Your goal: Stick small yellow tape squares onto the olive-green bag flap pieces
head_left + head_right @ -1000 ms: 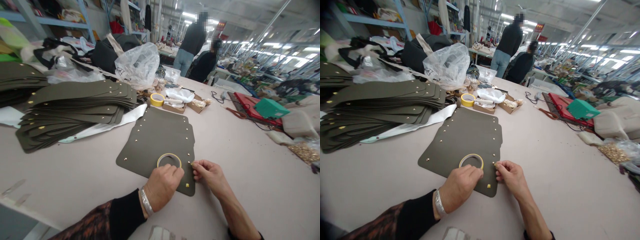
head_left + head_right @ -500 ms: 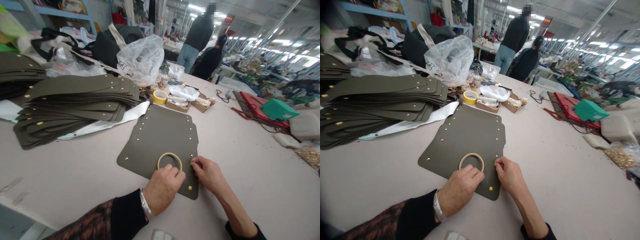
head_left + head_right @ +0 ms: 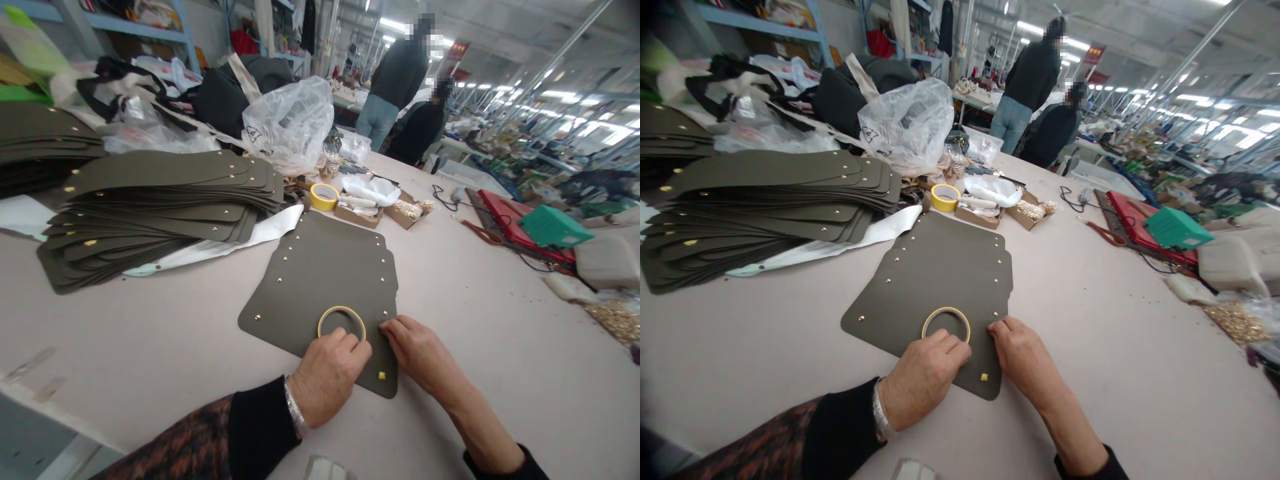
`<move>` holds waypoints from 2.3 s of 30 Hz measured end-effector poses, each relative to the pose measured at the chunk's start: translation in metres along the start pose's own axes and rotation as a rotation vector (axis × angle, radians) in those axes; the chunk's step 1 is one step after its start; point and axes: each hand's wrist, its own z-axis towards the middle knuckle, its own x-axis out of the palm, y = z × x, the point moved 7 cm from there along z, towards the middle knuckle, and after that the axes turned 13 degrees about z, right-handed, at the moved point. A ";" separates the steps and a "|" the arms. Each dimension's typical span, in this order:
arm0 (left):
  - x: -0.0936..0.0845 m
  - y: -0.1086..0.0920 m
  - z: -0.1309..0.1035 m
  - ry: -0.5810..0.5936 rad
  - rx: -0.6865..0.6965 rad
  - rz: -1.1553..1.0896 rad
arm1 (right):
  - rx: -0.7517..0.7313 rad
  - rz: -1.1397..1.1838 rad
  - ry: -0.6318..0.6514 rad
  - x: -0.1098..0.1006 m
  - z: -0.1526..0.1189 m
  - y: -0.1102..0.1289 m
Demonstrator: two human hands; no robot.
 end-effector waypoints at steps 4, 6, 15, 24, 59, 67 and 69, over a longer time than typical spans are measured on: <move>-0.001 0.001 0.001 -0.023 0.010 -0.007 | 0.262 0.040 0.054 0.003 0.011 -0.014; -0.006 0.003 0.000 -0.057 0.018 -0.028 | 0.378 0.075 0.056 0.002 0.013 -0.019; -0.043 0.013 -0.007 -0.251 0.055 -0.287 | 0.224 0.496 -0.204 -0.017 -0.020 0.008; -0.030 0.007 -0.008 -0.203 0.015 -0.206 | -0.313 0.432 -0.366 -0.029 -0.035 0.068; 0.000 0.017 0.035 0.015 -0.003 0.122 | 0.453 0.480 -0.152 0.001 0.018 -0.053; 0.000 0.018 0.034 0.015 -0.014 0.102 | 0.338 0.214 -0.153 -0.016 0.019 -0.048; 0.000 0.019 0.035 0.019 -0.027 0.102 | 0.160 0.186 -0.171 -0.020 0.017 -0.040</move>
